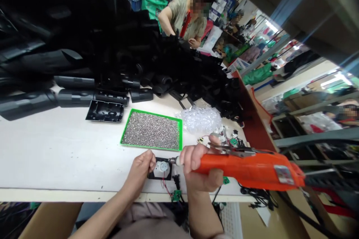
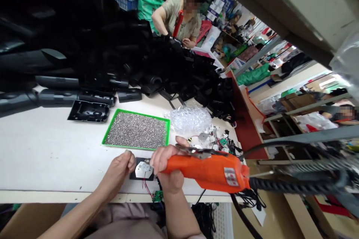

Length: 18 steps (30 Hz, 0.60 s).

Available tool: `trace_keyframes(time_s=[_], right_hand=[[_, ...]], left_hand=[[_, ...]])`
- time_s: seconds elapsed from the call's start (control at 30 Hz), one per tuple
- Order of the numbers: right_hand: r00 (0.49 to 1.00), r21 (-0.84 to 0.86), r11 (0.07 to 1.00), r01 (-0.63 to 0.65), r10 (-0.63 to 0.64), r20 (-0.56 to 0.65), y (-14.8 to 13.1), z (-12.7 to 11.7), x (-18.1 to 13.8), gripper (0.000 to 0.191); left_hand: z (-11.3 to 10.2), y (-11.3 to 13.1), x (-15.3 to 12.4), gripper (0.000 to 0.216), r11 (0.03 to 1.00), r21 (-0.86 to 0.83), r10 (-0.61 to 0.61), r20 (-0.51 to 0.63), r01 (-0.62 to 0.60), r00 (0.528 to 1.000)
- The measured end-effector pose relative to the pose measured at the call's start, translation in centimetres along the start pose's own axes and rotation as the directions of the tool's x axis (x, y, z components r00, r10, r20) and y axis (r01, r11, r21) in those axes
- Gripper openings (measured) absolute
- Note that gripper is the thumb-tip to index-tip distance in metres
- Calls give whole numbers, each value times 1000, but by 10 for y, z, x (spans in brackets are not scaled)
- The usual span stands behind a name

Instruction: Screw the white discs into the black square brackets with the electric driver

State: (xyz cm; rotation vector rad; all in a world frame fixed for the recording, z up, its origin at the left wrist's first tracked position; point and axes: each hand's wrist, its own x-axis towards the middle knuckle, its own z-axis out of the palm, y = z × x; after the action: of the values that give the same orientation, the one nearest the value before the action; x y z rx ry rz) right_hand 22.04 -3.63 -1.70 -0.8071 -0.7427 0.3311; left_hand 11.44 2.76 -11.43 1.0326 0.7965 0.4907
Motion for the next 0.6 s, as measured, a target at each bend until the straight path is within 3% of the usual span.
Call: trace_keyframes(time_s=[0.1, 0.2, 0.33, 0.47, 0.6], right_hand=[[999, 62, 997, -35, 35, 6, 11, 16, -2, 36], [995, 91, 991, -100, 99, 17, 23, 21, -5, 36], [986, 39, 985, -169, 169, -4, 27, 19, -5, 41], [987, 68, 984, -162, 160, 32, 28, 17, -8, 37], [985, 66, 985, -159, 154, 73, 24, 12, -7, 35]], left_hand=[[3, -2, -4, 60, 990, -119, -67, 89, 77, 994], [3, -6, -6, 62, 992, -95, -67, 109, 77, 992], [0, -8, -4, 61, 999, -5, -46, 121, 47, 992], [-1, -9, -4, 62, 995, 99, -24, 128, 12, 992], [-9, -2, -1, 65, 940, 334, -6, 235, -75, 972]])
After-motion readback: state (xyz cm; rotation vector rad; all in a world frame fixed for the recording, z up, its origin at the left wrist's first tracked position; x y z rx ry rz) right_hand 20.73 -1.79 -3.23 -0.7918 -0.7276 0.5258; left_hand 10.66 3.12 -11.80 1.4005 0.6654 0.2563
